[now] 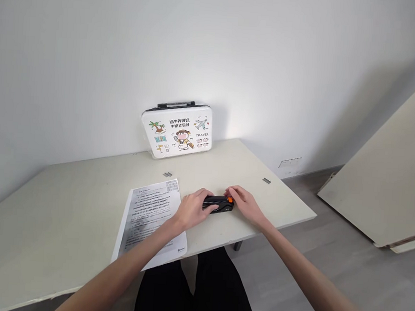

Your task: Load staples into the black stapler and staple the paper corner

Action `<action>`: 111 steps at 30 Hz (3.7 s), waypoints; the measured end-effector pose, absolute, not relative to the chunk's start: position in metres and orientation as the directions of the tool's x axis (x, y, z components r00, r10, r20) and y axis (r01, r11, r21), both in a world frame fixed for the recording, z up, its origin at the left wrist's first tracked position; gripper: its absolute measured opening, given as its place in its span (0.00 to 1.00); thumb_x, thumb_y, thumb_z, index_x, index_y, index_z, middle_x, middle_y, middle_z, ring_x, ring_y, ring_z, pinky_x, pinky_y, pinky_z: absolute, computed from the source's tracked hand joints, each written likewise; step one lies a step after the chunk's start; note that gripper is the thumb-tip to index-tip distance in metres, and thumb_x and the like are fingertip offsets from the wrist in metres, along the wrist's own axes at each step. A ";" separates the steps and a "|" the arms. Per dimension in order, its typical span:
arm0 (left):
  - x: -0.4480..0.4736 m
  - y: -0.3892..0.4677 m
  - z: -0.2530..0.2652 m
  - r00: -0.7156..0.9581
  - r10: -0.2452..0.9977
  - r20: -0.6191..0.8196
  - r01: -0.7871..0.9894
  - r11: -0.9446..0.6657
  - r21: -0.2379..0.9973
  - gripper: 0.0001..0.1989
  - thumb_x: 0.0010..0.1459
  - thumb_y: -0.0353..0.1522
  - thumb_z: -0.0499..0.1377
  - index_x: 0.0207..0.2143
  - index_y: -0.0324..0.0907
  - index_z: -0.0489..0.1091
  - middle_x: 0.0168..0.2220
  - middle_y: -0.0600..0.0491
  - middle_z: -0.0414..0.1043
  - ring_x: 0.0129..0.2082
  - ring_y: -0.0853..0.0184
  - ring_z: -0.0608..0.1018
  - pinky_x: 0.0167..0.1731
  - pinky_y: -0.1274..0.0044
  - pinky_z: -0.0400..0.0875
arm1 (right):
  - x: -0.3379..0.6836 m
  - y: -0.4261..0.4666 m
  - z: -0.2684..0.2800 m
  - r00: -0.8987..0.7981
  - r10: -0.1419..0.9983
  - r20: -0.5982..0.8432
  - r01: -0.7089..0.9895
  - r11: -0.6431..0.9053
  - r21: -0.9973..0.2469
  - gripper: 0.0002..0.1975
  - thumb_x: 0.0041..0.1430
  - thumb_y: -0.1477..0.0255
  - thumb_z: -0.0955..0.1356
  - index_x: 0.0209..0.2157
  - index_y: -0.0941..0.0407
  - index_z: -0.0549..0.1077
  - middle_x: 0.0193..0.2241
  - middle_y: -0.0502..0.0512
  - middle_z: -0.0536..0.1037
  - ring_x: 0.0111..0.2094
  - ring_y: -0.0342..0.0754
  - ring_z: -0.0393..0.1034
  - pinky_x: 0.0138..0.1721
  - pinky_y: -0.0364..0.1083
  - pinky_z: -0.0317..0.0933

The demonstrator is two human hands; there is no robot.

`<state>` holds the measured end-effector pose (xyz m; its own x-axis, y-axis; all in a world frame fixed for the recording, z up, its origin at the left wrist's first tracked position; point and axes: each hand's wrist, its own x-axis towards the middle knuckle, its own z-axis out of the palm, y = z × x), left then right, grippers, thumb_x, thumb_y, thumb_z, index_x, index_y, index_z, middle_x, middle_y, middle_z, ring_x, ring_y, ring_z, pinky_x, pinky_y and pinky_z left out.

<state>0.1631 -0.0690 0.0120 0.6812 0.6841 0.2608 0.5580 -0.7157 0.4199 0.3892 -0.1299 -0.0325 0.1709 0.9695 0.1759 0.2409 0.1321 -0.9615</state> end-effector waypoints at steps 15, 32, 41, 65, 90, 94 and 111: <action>0.117 -0.065 -0.006 0.672 0.710 0.211 0.495 -0.642 0.585 0.15 0.62 0.49 0.64 0.41 0.49 0.75 0.45 0.50 0.78 0.43 0.56 0.81 0.44 0.64 0.76 | 0.387 -0.130 -0.034 0.061 0.979 0.197 0.398 0.157 -0.904 0.22 0.74 0.53 0.57 0.47 0.50 0.75 0.48 0.56 0.82 0.50 0.53 0.76 0.54 0.51 0.66; 0.076 -0.071 -0.006 0.671 0.701 0.243 0.513 -0.675 0.531 0.11 0.69 0.45 0.59 0.47 0.52 0.75 0.50 0.50 0.76 0.52 0.55 0.77 0.54 0.62 0.72 | 0.383 -0.139 -0.030 0.111 0.978 0.177 0.444 0.110 -0.889 0.23 0.73 0.50 0.57 0.45 0.49 0.75 0.45 0.54 0.82 0.51 0.56 0.74 0.54 0.53 0.65; 0.030 -0.064 -0.006 0.713 0.676 0.187 0.534 -0.696 0.480 0.15 0.69 0.45 0.59 0.55 0.53 0.71 0.56 0.50 0.74 0.58 0.56 0.75 0.59 0.63 0.70 | 0.381 -0.143 -0.027 0.114 0.984 0.137 0.457 0.071 -0.887 0.22 0.73 0.51 0.58 0.45 0.49 0.76 0.46 0.54 0.82 0.49 0.56 0.75 0.51 0.52 0.66; 0.016 0.092 0.014 0.372 0.908 0.193 0.869 -0.414 0.272 0.20 0.65 0.51 0.55 0.38 0.45 0.75 0.44 0.45 0.81 0.47 0.51 0.80 0.51 0.62 0.73 | 0.382 -0.139 -0.022 0.122 0.985 0.121 0.430 0.057 -0.901 0.21 0.73 0.52 0.58 0.45 0.48 0.77 0.46 0.54 0.83 0.48 0.56 0.75 0.51 0.52 0.66; 0.082 -0.075 0.017 0.753 0.541 0.375 0.530 -0.836 0.141 0.16 0.77 0.37 0.47 0.51 0.43 0.74 0.46 0.49 0.81 0.42 0.60 0.82 0.39 0.70 0.75 | 0.381 -0.142 -0.030 0.124 0.978 0.170 0.447 0.098 -0.889 0.23 0.72 0.50 0.58 0.43 0.49 0.77 0.44 0.54 0.82 0.47 0.56 0.75 0.50 0.52 0.65; 0.087 -0.074 0.008 0.765 0.536 0.357 0.541 -0.836 0.093 0.15 0.77 0.35 0.47 0.50 0.43 0.73 0.46 0.49 0.80 0.42 0.60 0.82 0.40 0.68 0.76 | 0.381 -0.142 -0.029 0.124 0.978 0.169 0.450 0.097 -0.888 0.23 0.73 0.50 0.58 0.43 0.49 0.77 0.44 0.54 0.82 0.47 0.55 0.75 0.50 0.52 0.65; 0.102 -0.077 0.003 0.747 0.603 0.281 0.608 -0.790 0.080 0.20 0.78 0.39 0.44 0.49 0.43 0.75 0.46 0.49 0.82 0.42 0.59 0.84 0.42 0.67 0.76 | 0.383 -0.141 -0.029 0.116 0.979 0.169 0.445 0.101 -0.890 0.22 0.73 0.51 0.58 0.43 0.49 0.76 0.43 0.53 0.82 0.46 0.55 0.75 0.47 0.51 0.65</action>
<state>0.1018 -0.0772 0.0029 0.7467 0.6031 0.2807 0.6079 -0.7900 0.0801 0.3832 -0.1415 -0.0288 0.1155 0.9788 0.1690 0.4454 0.1010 -0.8896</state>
